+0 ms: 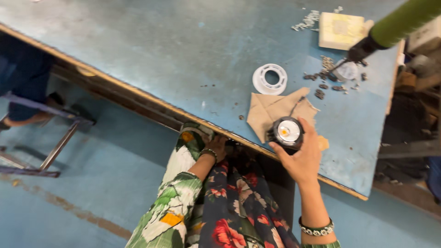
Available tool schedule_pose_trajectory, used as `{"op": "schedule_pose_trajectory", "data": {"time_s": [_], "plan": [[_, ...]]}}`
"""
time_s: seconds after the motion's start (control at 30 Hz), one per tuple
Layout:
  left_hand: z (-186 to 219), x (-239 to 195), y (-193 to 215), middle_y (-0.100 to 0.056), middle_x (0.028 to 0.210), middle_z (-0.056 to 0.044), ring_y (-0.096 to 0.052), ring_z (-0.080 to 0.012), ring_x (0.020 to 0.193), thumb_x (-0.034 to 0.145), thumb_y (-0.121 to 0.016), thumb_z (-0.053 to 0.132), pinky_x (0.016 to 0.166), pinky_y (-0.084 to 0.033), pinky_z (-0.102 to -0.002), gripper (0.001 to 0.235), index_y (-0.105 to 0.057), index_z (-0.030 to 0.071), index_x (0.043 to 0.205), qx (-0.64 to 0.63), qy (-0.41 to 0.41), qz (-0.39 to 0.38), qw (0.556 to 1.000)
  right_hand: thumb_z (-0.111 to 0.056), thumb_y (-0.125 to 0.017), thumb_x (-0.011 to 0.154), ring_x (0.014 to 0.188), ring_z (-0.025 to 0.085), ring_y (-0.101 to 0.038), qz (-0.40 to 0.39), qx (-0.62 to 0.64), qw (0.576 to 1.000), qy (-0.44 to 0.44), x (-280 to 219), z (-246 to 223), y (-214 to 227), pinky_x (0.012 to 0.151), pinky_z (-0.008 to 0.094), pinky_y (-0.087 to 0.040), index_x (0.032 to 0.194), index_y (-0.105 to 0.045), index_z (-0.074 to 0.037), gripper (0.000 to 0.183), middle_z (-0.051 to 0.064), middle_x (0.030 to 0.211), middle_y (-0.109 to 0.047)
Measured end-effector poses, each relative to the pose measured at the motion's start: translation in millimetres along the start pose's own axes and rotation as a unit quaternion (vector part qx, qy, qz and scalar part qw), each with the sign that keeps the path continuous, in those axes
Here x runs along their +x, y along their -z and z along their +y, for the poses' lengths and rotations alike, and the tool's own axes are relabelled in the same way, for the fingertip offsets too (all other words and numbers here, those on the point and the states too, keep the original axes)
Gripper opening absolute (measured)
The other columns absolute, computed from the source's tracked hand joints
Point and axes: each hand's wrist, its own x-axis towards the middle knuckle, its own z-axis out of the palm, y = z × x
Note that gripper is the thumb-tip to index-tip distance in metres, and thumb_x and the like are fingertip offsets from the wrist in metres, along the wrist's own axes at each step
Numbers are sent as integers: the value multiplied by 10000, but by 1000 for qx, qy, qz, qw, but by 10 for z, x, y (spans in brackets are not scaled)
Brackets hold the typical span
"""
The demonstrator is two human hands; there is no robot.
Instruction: The person unwraps a white plastic ring and places it on the table. They then pick up a black LED light housing, insert it into the ring, and use a green electric screwdriver to fasten screws into the assembly. The person repeats this process with another LED housing, securing it with screws.
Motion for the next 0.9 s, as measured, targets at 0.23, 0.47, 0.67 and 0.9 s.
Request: {"op": "schedule_pose_trajectory", "data": {"time_s": [0.23, 0.47, 0.67, 0.9], "plan": [[34, -23, 114, -357, 1586, -149, -479, -359, 1377, 884, -648, 335, 1150, -319, -578, 627, -436, 190, 1456, -26, 12, -55, 998, -285, -922, 702, 1206, 334, -628, 0, 2, 1000, 18, 21, -48, 43, 972, 406, -518, 1430, -498, -28, 881, 163, 1347, -605], [23, 9, 103, -336, 1585, -156, -578, -384, 1262, 907, -617, 334, 1066, -460, -505, 548, -468, 209, 1419, -22, 5, -68, 997, -292, -920, 718, 1223, 322, -625, -2, 4, 1000, 27, 24, -48, 45, 972, 399, -526, 1421, -511, -37, 852, 134, 1359, -608], [4, -3, 79, -420, 1553, -136, -524, -357, 1350, 898, -628, 324, 1145, -407, -485, 541, -496, 214, 1411, -67, 7, -45, 997, -308, -910, 725, 1167, 296, -649, -14, 16, 1000, -5, 16, -27, 32, 883, 364, -568, 1442, -501, -42, 867, 149, 1341, -594], [61, -69, 154, -347, 1600, -156, -394, -355, 1450, 893, -634, 258, 1211, -156, -614, 713, -336, 196, 1538, -85, 14, -16, 996, -299, -918, 741, 1154, 291, -654, -5, -9, 1000, 19, 3, -15, 23, 884, 364, -565, 1458, -503, -46, 866, 152, 1331, -602]]}}
